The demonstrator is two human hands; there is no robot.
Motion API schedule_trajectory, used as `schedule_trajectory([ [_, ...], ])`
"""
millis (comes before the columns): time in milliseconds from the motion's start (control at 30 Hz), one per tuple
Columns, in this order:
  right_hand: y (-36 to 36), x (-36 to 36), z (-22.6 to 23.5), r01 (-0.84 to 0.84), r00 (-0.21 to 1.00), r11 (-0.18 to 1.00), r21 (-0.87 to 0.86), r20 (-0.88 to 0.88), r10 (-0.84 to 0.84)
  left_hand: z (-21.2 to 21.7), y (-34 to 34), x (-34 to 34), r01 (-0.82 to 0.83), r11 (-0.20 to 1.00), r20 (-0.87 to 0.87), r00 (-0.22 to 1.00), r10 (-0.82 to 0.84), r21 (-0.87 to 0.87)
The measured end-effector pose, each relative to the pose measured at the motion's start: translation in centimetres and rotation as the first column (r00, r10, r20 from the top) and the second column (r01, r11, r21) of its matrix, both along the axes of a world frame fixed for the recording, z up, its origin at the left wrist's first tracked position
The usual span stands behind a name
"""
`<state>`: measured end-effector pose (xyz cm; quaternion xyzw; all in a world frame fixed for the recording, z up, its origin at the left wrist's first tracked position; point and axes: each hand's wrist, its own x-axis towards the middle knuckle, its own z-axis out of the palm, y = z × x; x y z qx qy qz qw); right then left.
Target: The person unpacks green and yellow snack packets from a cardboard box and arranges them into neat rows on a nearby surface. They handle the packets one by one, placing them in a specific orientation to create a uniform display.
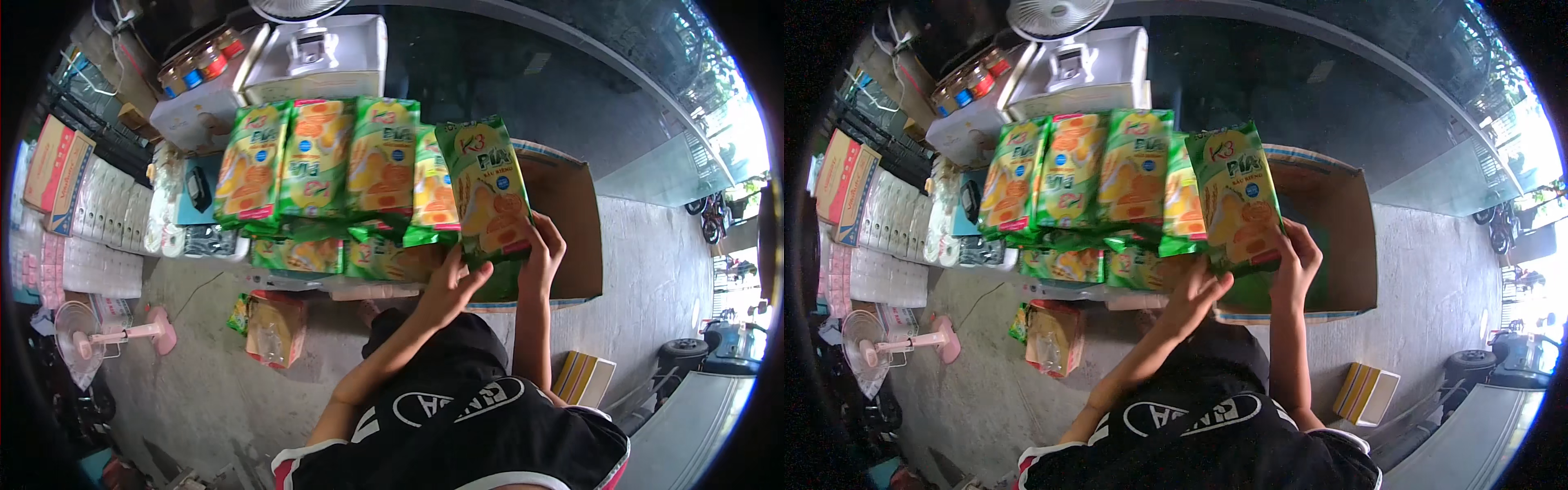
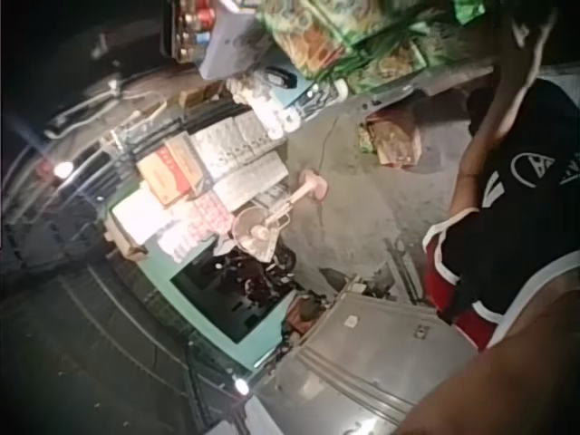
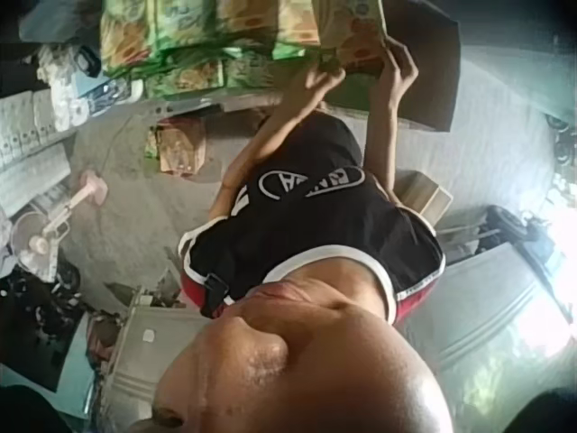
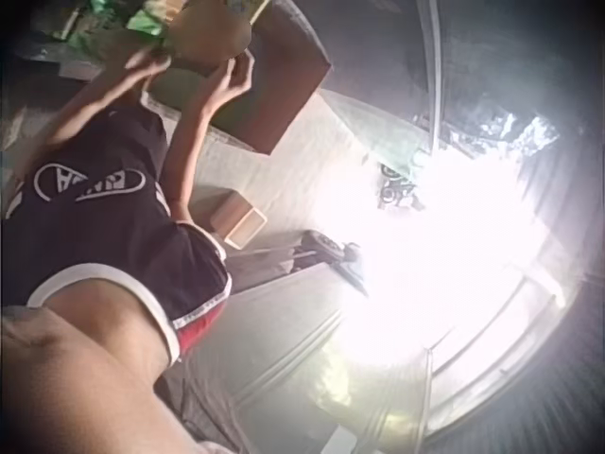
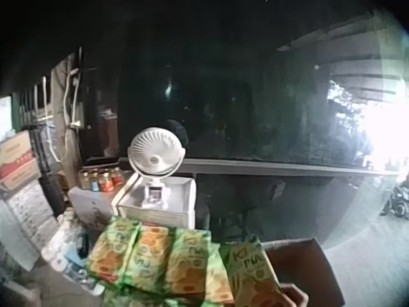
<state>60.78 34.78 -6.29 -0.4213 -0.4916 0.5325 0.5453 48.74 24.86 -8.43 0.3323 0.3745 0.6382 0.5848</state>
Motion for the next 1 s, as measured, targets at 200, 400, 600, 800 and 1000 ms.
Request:
schedule_trajectory([
  [200, 5.6, 9.5, -2.7, 0.099, 0.994, 0.983, -0.154, -0.027, -0.104, -0.4, 4.4, 7.1, 0.122, 0.969, -0.173, 0.972, -0.16, -0.213],
  [400, 9.7, 11.0, -9.7, -0.101, 0.99, 0.967, -0.235, -0.123, 0.074, -6.2, 9.9, 11.8, -0.214, 0.919, 0.025, 0.972, 0.235, -0.332],
  [600, 12.3, 5.7, -23.5, -0.347, 0.846, 0.889, -0.3, 0.308, 0.435, -14.0, 12.9, 9.8, -0.607, 0.712, -0.496, 0.766, 0.409, -0.352],
  [800, 8.8, 4.0, -32.7, -0.644, 0.686, 0.625, -0.441, 0.027, 0.727, -8.5, 7.9, 8.8, -0.397, 0.862, -0.218, 0.914, 0.341, -0.315],
  [1000, 11.4, 5.2, -28.6, -0.442, 0.559, 0.467, -0.765, 0.172, 0.811, -2.2, 1.9, 4.4, -0.36, 0.92, -0.409, 0.871, 0.272, -0.154],
])
